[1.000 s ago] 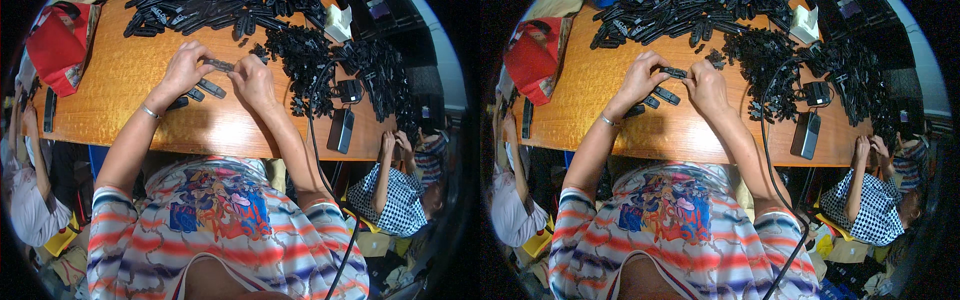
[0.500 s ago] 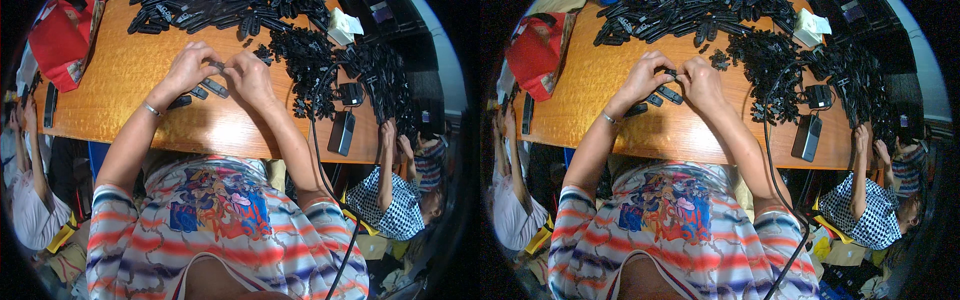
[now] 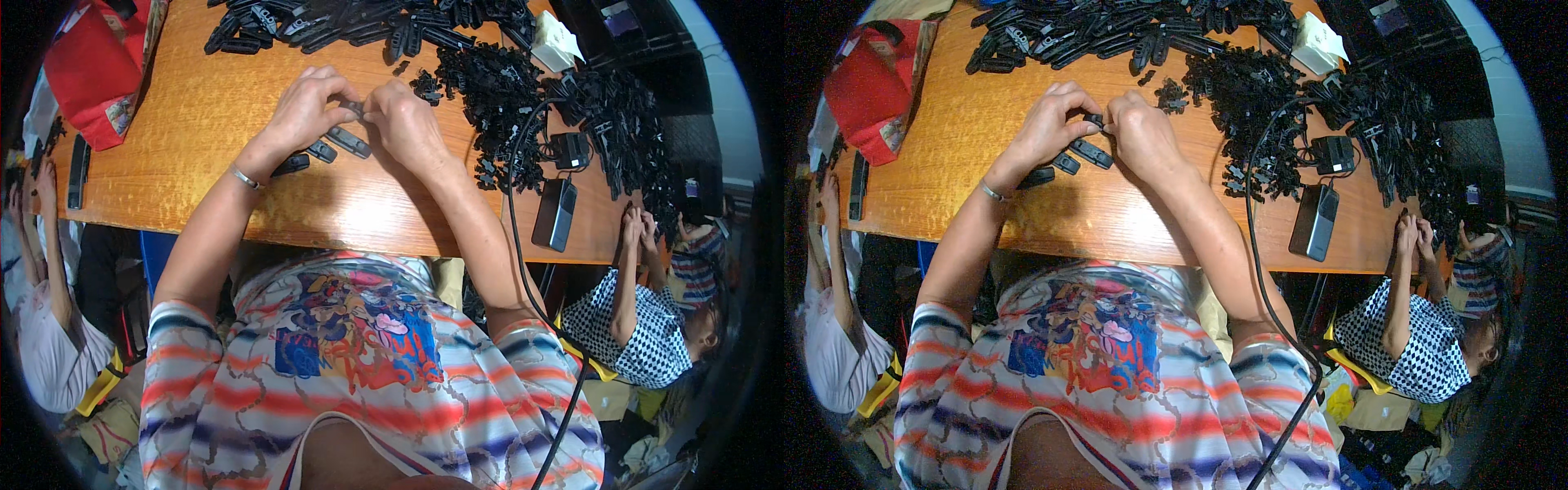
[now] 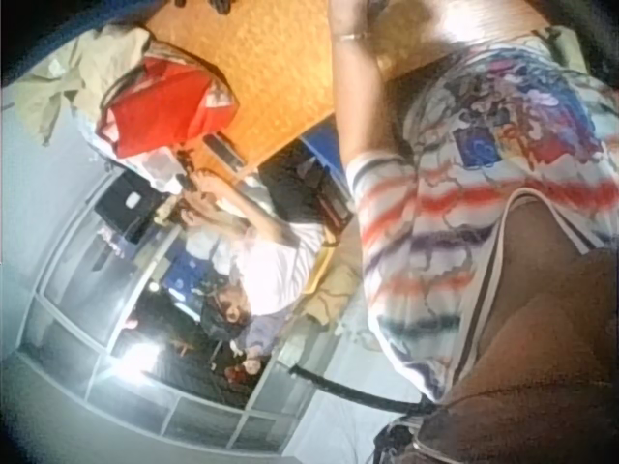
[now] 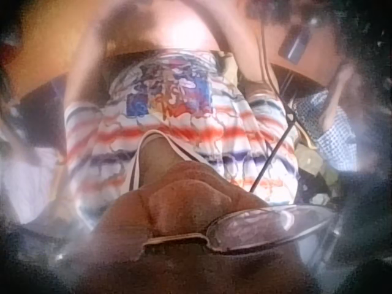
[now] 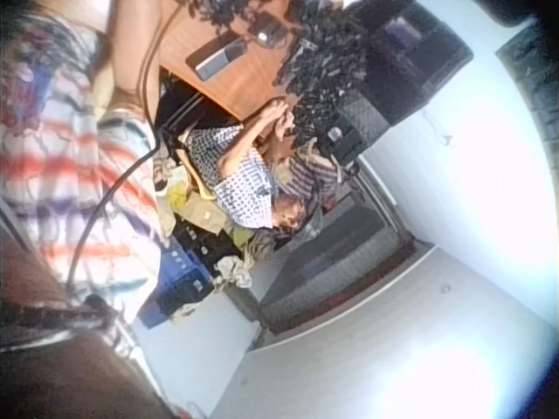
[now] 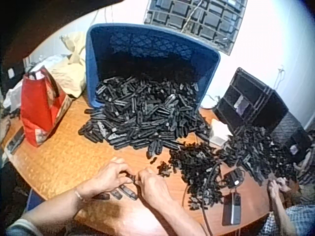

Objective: The person repeatedly picks up plastic parts from piles on a table, inserts small components into plastic bases by hand, and places the assembled pieces on the table.

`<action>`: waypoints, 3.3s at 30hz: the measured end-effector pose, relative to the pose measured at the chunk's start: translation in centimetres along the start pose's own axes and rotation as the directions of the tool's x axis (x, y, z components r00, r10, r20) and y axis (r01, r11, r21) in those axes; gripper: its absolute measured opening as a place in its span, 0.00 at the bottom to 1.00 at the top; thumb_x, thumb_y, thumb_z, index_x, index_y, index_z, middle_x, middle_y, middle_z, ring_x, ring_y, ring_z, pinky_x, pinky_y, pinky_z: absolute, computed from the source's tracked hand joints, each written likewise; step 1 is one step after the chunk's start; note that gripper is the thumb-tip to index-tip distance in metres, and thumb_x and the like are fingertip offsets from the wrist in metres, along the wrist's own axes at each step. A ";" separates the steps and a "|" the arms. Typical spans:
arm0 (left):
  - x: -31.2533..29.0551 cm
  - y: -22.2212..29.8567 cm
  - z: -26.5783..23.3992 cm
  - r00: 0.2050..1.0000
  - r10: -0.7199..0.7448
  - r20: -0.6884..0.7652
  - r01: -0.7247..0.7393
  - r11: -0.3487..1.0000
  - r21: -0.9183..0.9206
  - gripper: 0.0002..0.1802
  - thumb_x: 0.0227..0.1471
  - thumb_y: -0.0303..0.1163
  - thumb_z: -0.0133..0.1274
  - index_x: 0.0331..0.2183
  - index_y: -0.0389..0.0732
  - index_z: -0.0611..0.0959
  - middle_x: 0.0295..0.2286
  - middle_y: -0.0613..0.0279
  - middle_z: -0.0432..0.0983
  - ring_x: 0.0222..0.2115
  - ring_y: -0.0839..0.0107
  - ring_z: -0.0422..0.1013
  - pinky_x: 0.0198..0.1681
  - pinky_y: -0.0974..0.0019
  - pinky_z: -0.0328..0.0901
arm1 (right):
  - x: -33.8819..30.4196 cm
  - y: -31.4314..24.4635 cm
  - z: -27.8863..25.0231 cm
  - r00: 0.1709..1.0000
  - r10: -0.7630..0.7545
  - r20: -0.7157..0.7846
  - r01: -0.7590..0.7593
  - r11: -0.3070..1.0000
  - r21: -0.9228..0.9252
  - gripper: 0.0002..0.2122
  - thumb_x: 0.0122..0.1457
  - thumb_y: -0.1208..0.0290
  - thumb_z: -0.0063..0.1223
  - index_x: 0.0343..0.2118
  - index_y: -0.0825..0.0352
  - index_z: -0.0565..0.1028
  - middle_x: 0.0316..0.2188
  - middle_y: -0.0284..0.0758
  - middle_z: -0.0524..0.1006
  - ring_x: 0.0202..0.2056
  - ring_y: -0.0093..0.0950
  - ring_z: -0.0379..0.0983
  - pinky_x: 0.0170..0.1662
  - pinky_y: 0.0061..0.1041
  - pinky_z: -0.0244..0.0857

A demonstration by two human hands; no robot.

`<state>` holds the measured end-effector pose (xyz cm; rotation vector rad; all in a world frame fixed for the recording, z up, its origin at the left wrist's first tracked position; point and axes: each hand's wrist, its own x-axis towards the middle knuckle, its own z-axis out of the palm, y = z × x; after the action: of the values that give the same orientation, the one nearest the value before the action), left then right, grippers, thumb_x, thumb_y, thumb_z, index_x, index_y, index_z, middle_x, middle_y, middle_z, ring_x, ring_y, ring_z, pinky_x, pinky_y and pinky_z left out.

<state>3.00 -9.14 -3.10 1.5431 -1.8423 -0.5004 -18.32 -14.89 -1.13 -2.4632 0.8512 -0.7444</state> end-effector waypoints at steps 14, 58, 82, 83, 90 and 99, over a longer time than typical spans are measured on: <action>0.5 1.7 -0.9 0.976 -0.191 0.102 0.191 0.982 0.012 0.11 0.56 0.38 0.65 0.32 0.39 0.88 0.34 0.53 0.82 0.41 0.52 0.78 0.46 0.51 0.72 | 2.7 -0.2 -2.2 0.794 0.516 0.320 -0.490 0.856 -0.165 0.21 0.51 0.49 0.79 0.28 0.66 0.87 0.26 0.47 0.85 0.33 0.45 0.84 0.40 0.43 0.75; 1.8 1.7 0.5 0.973 0.228 -0.026 -0.220 0.961 0.168 0.16 0.55 0.29 0.68 0.45 0.38 0.84 0.40 0.53 0.81 0.44 0.49 0.76 0.50 0.49 0.71 | -2.0 0.3 -1.5 0.944 0.295 -0.151 -0.282 0.954 0.101 0.07 0.61 0.73 0.67 0.40 0.67 0.82 0.34 0.46 0.84 0.37 0.47 0.83 0.42 0.42 0.76; 0.5 5.3 -0.9 0.965 -0.258 0.048 0.244 0.949 0.200 0.12 0.54 0.34 0.70 0.33 0.38 0.85 0.32 0.53 0.80 0.37 0.50 0.78 0.41 0.51 0.71 | -2.2 2.5 -0.1 0.951 0.170 -0.259 -0.136 0.980 0.142 0.07 0.55 0.80 0.71 0.33 0.67 0.81 0.33 0.40 0.80 0.34 0.42 0.81 0.37 0.37 0.75; 0.4 5.4 -0.7 0.981 -0.190 0.037 0.183 0.972 0.146 0.10 0.55 0.33 0.69 0.35 0.39 0.85 0.33 0.53 0.80 0.39 0.50 0.78 0.42 0.51 0.72 | -2.3 2.6 -0.1 0.950 0.185 -0.252 -0.151 0.977 0.149 0.07 0.55 0.80 0.71 0.33 0.67 0.81 0.33 0.40 0.80 0.34 0.41 0.81 0.37 0.37 0.75; 1.8 3.1 0.2 0.987 0.151 -0.060 -0.130 0.953 0.272 0.11 0.56 0.23 0.63 0.43 0.40 0.85 0.39 0.54 0.78 0.48 0.50 0.74 0.51 0.50 0.70 | -2.4 2.1 -0.2 0.945 0.218 -0.244 -0.173 0.966 0.192 0.06 0.55 0.80 0.71 0.33 0.67 0.82 0.33 0.40 0.80 0.35 0.41 0.81 0.38 0.37 0.75; 2.2 1.0 -0.6 0.992 0.032 0.123 -0.039 0.998 0.056 0.17 0.51 0.29 0.71 0.44 0.40 0.88 0.43 0.55 0.80 0.50 0.51 0.74 0.57 0.52 0.68 | -1.5 0.9 0.3 0.964 0.200 -0.178 -0.156 0.960 0.232 0.06 0.55 0.78 0.71 0.34 0.67 0.83 0.33 0.41 0.81 0.35 0.42 0.81 0.38 0.39 0.74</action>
<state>2.60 -10.94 -1.47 1.5455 -1.9895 -0.5397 -19.53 -14.50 -2.42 -2.1132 0.9941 -0.9749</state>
